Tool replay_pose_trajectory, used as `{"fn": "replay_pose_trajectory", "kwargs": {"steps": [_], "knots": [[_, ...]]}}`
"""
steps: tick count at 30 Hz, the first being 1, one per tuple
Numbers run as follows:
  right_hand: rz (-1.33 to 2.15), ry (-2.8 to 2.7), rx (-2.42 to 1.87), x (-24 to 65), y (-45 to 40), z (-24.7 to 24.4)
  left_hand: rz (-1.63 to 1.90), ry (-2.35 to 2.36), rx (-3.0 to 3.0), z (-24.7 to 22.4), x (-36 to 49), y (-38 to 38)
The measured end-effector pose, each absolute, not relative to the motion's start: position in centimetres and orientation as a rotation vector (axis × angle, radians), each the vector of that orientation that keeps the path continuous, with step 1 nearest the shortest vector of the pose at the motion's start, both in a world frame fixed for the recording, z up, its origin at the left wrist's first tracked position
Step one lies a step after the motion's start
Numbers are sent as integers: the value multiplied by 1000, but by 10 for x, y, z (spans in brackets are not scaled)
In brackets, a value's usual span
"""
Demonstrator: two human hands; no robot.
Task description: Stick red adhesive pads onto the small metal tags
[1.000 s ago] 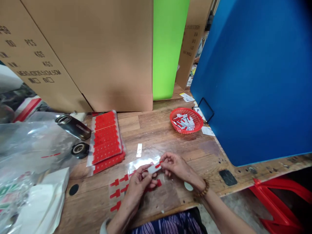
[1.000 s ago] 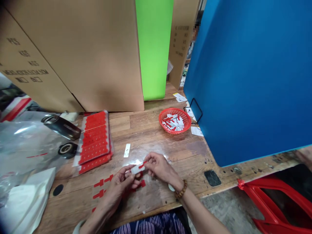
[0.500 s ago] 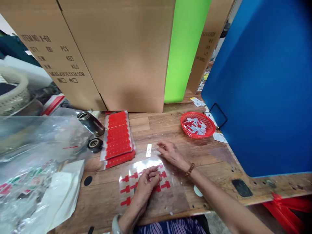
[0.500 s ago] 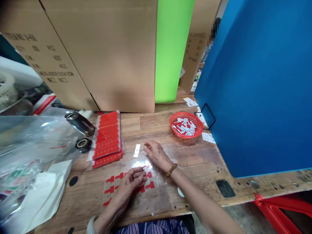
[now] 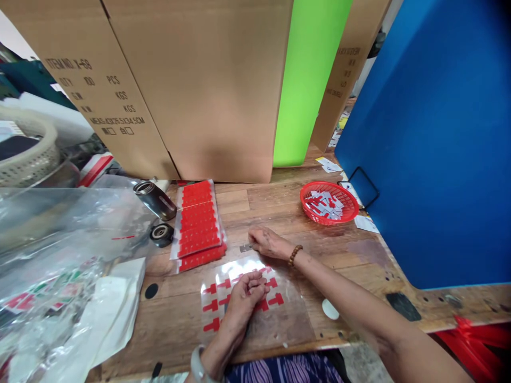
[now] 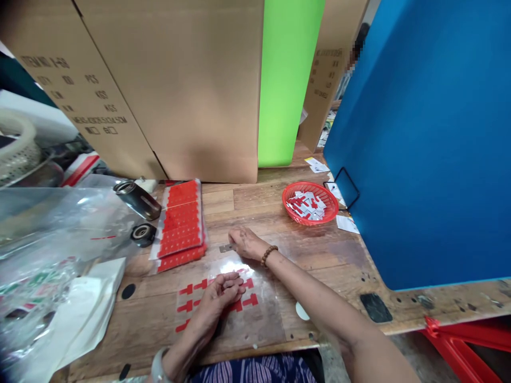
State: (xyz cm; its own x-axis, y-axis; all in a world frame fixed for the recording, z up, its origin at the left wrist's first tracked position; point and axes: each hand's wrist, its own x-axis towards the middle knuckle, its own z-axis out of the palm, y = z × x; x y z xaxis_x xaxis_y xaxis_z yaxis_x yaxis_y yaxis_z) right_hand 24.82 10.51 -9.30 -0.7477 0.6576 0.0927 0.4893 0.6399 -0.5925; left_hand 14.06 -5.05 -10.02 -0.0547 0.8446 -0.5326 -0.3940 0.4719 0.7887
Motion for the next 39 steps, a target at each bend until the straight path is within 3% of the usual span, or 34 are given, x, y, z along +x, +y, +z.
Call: {"fn": "replay_pose_trajectory", "kwargs": {"steps": [10, 14, 18, 25, 39], "knots": [[650, -2180, -1152, 261, 4, -75, 1309, 1097, 271, -75, 151, -43], [804, -2129, -1069, 262, -26, -73, 1380, 1108, 248, -73, 153, -42], [1080, -1937, -1029, 278, -20, -80, 1317, 1128, 240, -78, 144, -40], [876, -2000, -1248, 292, 0, -105, 1251, 1279, 313, -92, 129, -36], [731, -2090, -1403, 277, 3, -103, 1214, 1333, 327, -100, 122, -36]]}}
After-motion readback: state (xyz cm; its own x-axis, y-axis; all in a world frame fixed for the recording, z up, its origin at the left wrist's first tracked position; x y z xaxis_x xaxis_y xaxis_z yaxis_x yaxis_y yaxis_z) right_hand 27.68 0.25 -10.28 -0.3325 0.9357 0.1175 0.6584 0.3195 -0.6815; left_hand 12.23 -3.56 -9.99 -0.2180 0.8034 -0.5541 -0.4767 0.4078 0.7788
